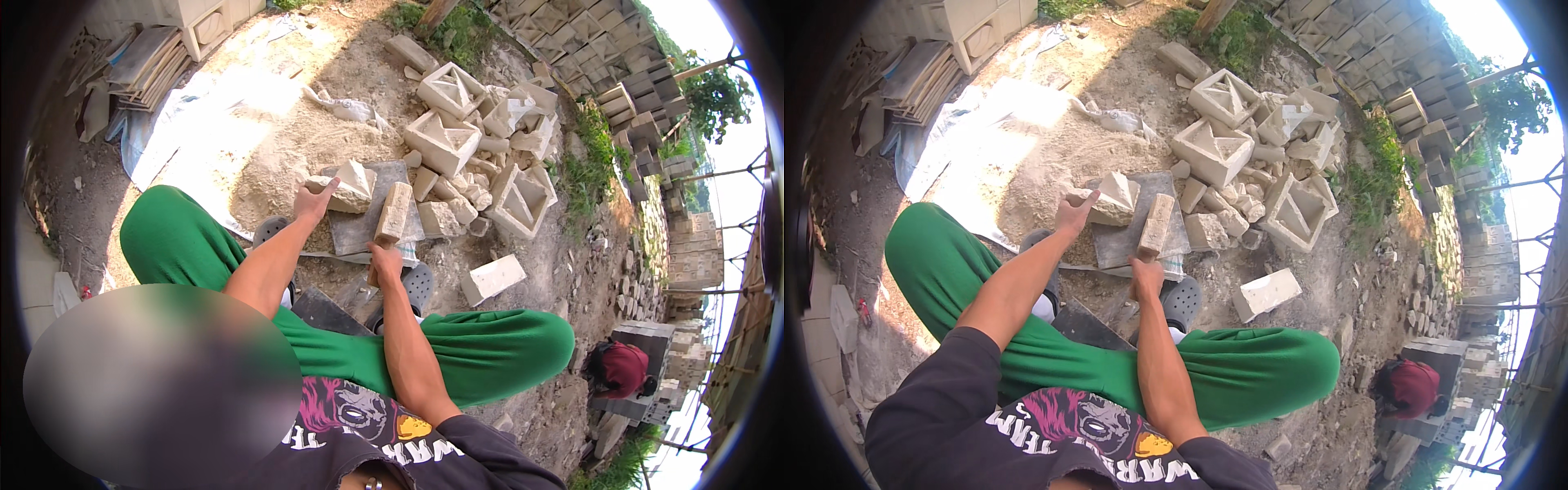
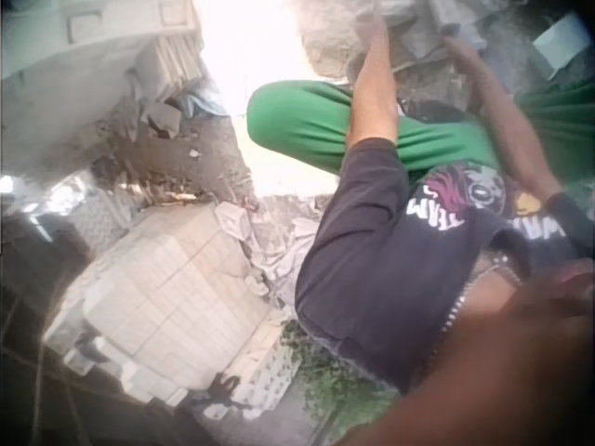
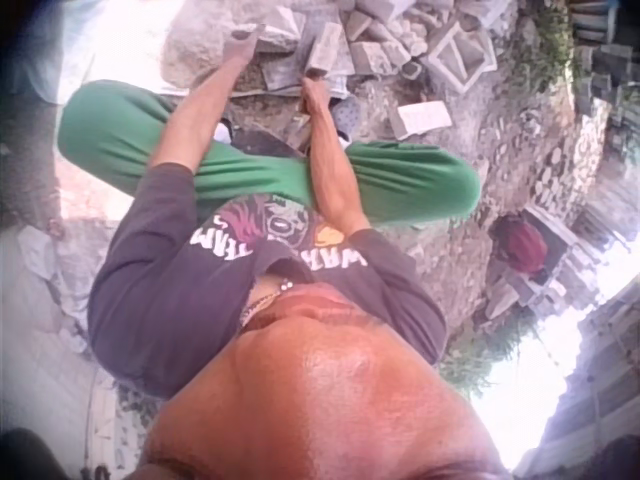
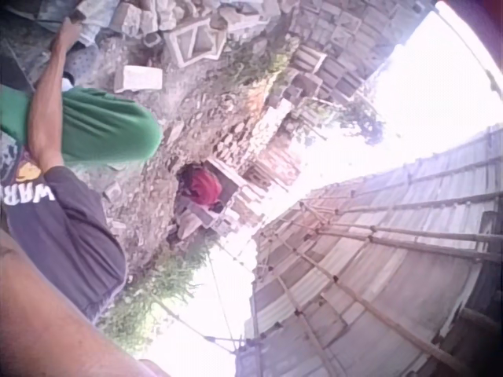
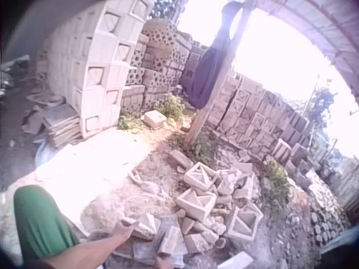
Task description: The person sits cross-legged on the ground and repeatedly strikes a small stone block with a wooden mallet to break it into smaller pieces. The person handles the broken fragments and continues striking the remaining block.
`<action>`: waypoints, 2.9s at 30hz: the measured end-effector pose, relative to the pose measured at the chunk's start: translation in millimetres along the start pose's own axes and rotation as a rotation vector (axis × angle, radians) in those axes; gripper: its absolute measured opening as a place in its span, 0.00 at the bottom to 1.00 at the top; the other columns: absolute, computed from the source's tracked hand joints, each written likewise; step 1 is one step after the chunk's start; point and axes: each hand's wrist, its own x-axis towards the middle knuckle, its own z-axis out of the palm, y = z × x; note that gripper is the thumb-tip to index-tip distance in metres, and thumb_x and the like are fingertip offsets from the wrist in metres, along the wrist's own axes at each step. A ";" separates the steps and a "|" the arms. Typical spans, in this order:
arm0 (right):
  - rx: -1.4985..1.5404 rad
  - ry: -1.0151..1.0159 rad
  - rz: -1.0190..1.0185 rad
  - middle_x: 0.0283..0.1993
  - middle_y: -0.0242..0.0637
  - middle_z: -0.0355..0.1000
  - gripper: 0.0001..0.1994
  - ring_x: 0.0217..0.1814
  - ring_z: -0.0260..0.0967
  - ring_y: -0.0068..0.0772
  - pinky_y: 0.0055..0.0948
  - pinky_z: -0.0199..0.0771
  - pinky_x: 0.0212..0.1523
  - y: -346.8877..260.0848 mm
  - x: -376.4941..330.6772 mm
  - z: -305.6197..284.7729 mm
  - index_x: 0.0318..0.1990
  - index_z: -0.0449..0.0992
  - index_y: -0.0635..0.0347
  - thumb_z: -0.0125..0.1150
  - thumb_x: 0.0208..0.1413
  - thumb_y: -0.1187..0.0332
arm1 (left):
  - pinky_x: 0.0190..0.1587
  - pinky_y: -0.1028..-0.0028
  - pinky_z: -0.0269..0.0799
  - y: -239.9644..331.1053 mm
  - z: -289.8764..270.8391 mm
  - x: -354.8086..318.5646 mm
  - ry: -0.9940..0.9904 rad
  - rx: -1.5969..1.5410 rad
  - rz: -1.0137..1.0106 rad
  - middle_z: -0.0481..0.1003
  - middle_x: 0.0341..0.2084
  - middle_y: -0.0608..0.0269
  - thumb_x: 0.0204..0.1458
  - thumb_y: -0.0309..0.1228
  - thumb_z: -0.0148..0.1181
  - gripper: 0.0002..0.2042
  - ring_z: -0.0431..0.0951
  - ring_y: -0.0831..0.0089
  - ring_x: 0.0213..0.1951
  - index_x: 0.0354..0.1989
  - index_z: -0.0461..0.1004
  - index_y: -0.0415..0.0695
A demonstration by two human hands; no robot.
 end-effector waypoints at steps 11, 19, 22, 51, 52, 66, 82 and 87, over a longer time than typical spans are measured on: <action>0.359 -0.125 0.081 0.24 0.38 0.72 0.13 0.17 0.71 0.34 0.33 0.71 0.19 -36.6 -38.4 -10.7 0.30 0.76 0.70 0.68 0.45 0.67 | 0.40 0.64 0.75 8.2 3.2 18.3 0.045 -0.103 0.208 0.81 0.30 0.54 0.36 0.54 0.75 0.29 0.81 0.62 0.34 0.34 0.78 0.39; 0.424 -0.061 0.112 0.24 0.39 0.72 0.13 0.17 0.70 0.35 0.35 0.71 0.17 -43.8 -42.8 -25.4 0.30 0.75 0.71 0.67 0.45 0.67 | 0.37 0.66 0.76 59.3 6.0 8.8 -0.191 0.150 0.354 0.81 0.28 0.55 0.33 0.50 0.76 0.25 0.81 0.66 0.32 0.30 0.79 0.41; 0.462 0.002 0.120 0.23 0.40 0.71 0.13 0.16 0.69 0.35 0.35 0.71 0.16 -42.2 -45.8 -30.5 0.29 0.74 0.71 0.67 0.46 0.67 | 0.37 0.66 0.76 51.4 14.6 14.8 -0.248 0.154 0.358 0.81 0.29 0.55 0.33 0.53 0.76 0.26 0.81 0.66 0.32 0.30 0.79 0.41; 0.564 0.131 -0.485 0.19 0.33 0.69 0.08 0.16 0.69 0.26 0.28 0.69 0.20 -129.8 -83.1 -66.7 0.26 0.73 0.64 0.64 0.54 0.72 | 0.48 0.60 0.73 8.9 12.4 9.4 -0.190 0.111 0.262 0.79 0.39 0.43 0.49 0.66 0.58 0.38 0.80 0.51 0.45 0.44 0.76 0.34; 0.563 0.144 -0.555 0.19 0.33 0.69 0.08 0.16 0.69 0.26 0.28 0.69 0.20 -135.1 -82.0 -73.8 0.26 0.73 0.64 0.64 0.54 0.73 | 0.50 0.60 0.73 12.8 8.8 5.0 -0.183 0.137 0.293 0.79 0.41 0.42 0.48 0.67 0.59 0.40 0.79 0.50 0.46 0.46 0.74 0.33; 0.024 -0.057 -0.116 0.25 0.42 0.77 0.18 0.22 0.74 0.34 0.34 0.75 0.28 -111.3 -75.4 -64.8 0.34 0.78 0.68 0.69 0.43 0.60 | 0.52 0.58 0.73 4.5 17.8 21.0 -0.145 0.280 0.269 0.76 0.46 0.37 0.48 0.64 0.61 0.45 0.77 0.45 0.51 0.56 0.64 0.30; -0.048 -0.134 -0.061 0.22 0.38 0.74 0.14 0.17 0.72 0.32 0.33 0.73 0.21 -84.3 -47.9 -54.3 0.31 0.76 0.70 0.66 0.43 0.66 | 0.53 0.61 0.72 18.6 11.9 14.2 -0.187 0.291 0.284 0.77 0.46 0.41 0.45 0.64 0.64 0.43 0.78 0.52 0.51 0.53 0.70 0.31; 0.171 -0.017 -0.079 0.22 0.37 0.73 0.14 0.18 0.72 0.30 0.31 0.73 0.21 -83.1 -64.8 -55.8 0.32 0.77 0.68 0.67 0.43 0.65 | 0.52 0.61 0.73 17.5 1.7 15.7 -0.234 0.270 0.149 0.79 0.46 0.46 0.45 0.65 0.64 0.40 0.79 0.54 0.49 0.50 0.74 0.37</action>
